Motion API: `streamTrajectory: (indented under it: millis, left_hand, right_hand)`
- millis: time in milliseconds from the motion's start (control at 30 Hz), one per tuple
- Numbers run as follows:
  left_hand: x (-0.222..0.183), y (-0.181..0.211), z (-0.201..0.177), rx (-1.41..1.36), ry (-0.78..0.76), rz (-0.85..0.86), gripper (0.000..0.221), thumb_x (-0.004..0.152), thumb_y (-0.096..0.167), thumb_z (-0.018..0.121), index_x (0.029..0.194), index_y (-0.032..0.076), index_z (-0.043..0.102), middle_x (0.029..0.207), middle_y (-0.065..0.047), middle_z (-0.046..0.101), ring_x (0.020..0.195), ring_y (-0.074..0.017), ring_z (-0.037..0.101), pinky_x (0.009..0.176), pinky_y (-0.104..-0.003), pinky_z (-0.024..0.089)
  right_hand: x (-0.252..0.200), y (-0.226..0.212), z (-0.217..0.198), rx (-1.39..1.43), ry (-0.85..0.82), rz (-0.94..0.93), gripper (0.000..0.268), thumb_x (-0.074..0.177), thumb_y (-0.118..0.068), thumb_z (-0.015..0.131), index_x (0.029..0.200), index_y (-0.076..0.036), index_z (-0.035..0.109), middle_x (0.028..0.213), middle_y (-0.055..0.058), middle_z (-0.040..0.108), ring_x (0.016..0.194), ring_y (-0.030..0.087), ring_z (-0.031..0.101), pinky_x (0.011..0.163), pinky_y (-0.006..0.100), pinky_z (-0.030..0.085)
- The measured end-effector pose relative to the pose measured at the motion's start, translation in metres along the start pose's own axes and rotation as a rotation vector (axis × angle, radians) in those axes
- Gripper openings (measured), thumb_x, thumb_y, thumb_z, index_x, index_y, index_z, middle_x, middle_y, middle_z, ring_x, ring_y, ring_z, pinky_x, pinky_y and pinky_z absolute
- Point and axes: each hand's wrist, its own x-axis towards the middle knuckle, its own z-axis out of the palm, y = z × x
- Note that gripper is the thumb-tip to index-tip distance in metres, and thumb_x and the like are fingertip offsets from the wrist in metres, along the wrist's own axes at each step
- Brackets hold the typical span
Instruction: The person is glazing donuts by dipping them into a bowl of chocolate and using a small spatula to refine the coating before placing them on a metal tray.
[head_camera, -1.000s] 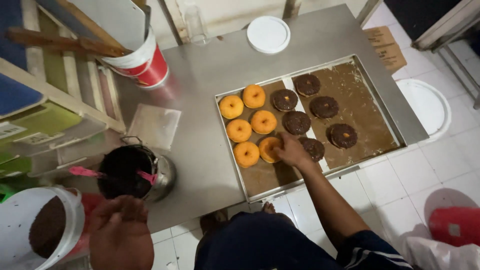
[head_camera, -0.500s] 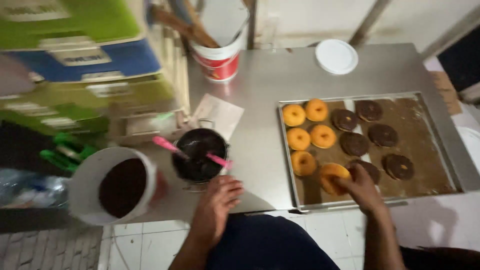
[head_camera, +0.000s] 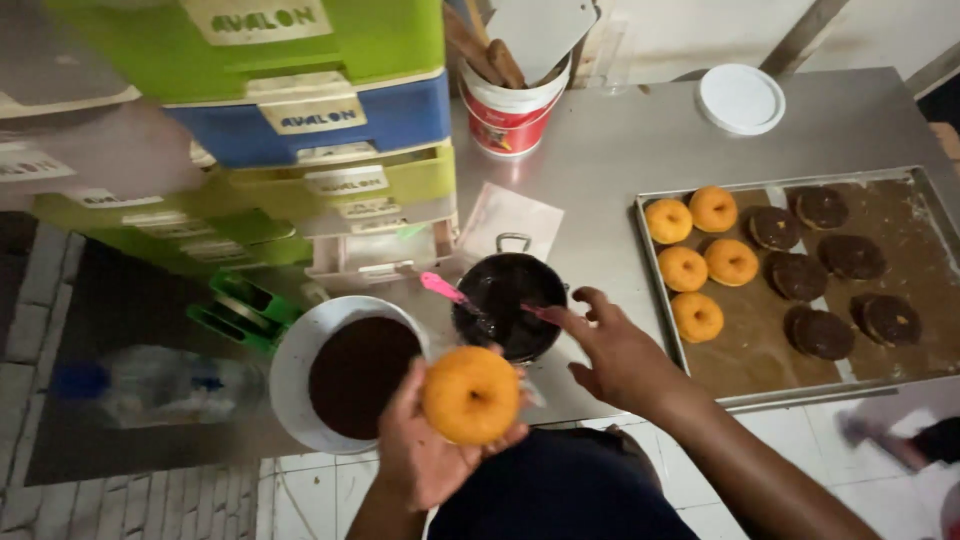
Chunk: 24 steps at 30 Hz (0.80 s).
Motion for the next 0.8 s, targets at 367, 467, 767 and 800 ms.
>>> streamTrajectory:
  millis: [367, 467, 767, 800]
  left_hand:
    - [-0.032, 0.082, -0.032, -0.144, -0.167, 0.369, 0.073, 0.095, 0.064, 0.044, 0.148, 0.016, 0.054, 0.131, -0.027, 0.059, 0.117, -0.0467, 0.057, 0.075, -0.039, 0.050]
    - [-0.030, 0.089, -0.015, -0.142, -0.021, 0.445, 0.072, 0.093, 0.061, 0.045, 0.147, 0.015, 0.056, 0.135, -0.014, 0.057, 0.104, -0.0319, 0.053, 0.084, -0.046, 0.044]
    - [-0.010, 0.110, -0.014, -0.110, -0.042, 0.556, 0.068, 0.095, 0.054, 0.043, 0.142, 0.007, 0.056, 0.137, -0.015, 0.059, 0.095, -0.0281, 0.053, 0.069, -0.042, 0.042]
    - [-0.009, 0.113, -0.010, -0.113, -0.034, 0.556, 0.068, 0.095, 0.054, 0.043, 0.142, 0.007, 0.056, 0.137, -0.015, 0.059, 0.095, -0.0281, 0.053, 0.069, -0.042, 0.042]
  right_hand:
    - [0.083, 0.012, 0.080, -0.686, 0.163, -0.179, 0.042, 0.081, -0.016, 0.060, 0.118, -0.034, 0.064, 0.097, 0.007, 0.059, 0.074, 0.034, 0.059, 0.051, 0.047, 0.055]
    - [0.087, 0.013, 0.070, -0.752, 0.142, -0.149, 0.041, 0.078, -0.014, 0.065, 0.117, -0.026, 0.066, 0.084, 0.002, 0.067, 0.075, 0.031, 0.069, 0.049, 0.045, 0.058]
    - [0.017, 0.036, 0.003, -0.176, 0.345, -0.063, 0.027, 0.087, -0.015, 0.074, 0.114, -0.018, 0.074, 0.093, 0.005, 0.076, 0.074, 0.024, 0.069, 0.063, 0.038, 0.056]
    - [0.018, 0.034, 0.002, -0.172, 0.337, -0.063, 0.027, 0.087, -0.015, 0.074, 0.114, -0.018, 0.074, 0.093, 0.005, 0.076, 0.074, 0.024, 0.069, 0.063, 0.038, 0.056]
